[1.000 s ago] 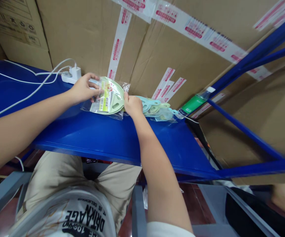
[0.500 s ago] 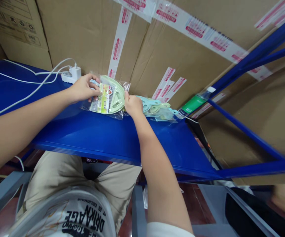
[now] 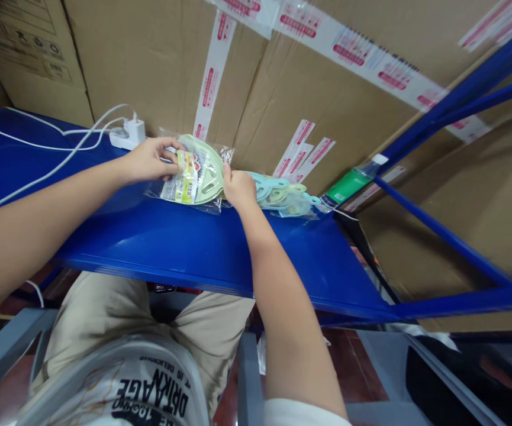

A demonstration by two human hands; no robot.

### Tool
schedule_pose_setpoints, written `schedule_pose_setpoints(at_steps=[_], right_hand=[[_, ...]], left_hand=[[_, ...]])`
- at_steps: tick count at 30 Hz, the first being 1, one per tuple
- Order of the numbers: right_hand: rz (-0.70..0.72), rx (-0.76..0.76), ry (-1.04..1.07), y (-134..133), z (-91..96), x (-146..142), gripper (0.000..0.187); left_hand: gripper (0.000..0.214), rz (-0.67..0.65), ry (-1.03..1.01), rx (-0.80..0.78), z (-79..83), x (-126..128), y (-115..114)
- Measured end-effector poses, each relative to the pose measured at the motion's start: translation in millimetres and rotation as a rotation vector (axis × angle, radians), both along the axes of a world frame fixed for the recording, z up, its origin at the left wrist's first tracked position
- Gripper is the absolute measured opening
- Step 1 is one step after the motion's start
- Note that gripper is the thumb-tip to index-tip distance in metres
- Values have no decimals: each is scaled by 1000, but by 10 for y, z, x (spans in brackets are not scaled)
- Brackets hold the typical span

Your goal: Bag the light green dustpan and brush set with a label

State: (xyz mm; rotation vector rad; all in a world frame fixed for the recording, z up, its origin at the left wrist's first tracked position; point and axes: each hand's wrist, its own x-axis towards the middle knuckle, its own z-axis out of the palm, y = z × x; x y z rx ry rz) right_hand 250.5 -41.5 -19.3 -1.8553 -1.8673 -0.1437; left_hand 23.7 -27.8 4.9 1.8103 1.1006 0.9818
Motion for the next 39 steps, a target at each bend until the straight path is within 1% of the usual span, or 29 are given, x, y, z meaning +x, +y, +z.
schedule_pose_setpoints(at_steps=[5, 13, 16, 20, 27, 30, 32, 35, 39], right_hand=[[-29, -9, -5, -26, 20, -27, 71], [-10, -24, 7, -20, 16, -15, 69], [8, -42, 17, -16, 21, -7, 68], [21, -29, 20, -14, 23, -1, 69], [36, -24, 9, -26, 22, -42, 66], [48, -17, 6, -10, 8, -38, 67], [49, -21, 8, 2, 0, -27, 67], [47, -33, 16, 13, -7, -14, 66], [48, -47, 33, 15, -9, -29, 65]], left_hand=[[45, -17, 63, -6, 3, -32, 29], [39, -68, 160, -92, 68, -46, -31], [34, -80, 186, -91, 82, -51, -36], [31, -68, 213, -76, 82, -51, -45], [29, 67, 181, 41, 23, -6, -17], [26, 95, 196, 61, 23, 3, -15], [28, 127, 196, 80, 26, 1, -22], [32, 193, 183, 146, 16, 0, -22], [25, 255, 169, 238, -9, 17, -8]])
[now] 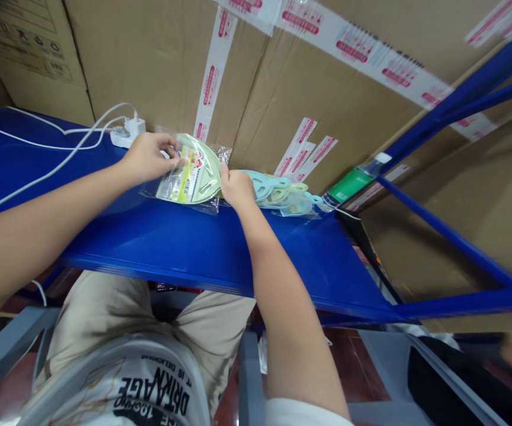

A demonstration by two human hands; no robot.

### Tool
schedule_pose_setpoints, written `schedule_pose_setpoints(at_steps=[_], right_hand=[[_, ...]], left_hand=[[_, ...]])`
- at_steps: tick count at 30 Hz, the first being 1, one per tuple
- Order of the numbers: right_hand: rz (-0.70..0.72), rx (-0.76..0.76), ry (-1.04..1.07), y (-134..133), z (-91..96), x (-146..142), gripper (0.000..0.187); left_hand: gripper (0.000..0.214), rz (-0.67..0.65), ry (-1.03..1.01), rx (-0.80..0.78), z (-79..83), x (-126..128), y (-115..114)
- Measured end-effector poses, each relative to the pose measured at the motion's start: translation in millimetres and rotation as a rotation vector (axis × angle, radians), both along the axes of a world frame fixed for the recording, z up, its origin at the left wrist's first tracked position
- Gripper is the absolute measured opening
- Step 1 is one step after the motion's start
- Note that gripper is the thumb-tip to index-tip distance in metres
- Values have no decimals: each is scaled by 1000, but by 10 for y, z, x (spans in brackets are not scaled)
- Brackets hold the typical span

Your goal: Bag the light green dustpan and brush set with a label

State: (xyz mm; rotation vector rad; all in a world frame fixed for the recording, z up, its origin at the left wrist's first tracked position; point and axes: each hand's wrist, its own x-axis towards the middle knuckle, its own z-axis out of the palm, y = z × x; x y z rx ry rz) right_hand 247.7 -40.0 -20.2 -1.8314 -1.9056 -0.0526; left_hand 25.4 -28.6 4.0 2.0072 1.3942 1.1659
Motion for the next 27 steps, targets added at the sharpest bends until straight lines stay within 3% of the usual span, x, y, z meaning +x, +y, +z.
schedule_pose_setpoints(at_steps=[9, 15, 17, 22, 27], right_hand=[[-24, -76, 41, -45, 37, -50, 63], [-32, -107, 90, -16, 34, -2, 67], [-51, -117, 113, -8, 46, 16, 66], [-95, -139, 137, -12, 72, 32, 61], [-87, -167, 128, -37, 71, -2, 56]], left_hand=[[22, 43, 26, 67, 42, 12, -77], [39, 59, 11, 56, 97, -82, -34], [50, 88, -16, -10, 109, -95, -8], [59, -2, -180, -418, 93, -32, -2], [64, 8, -284, -430, 32, 43, -37]])
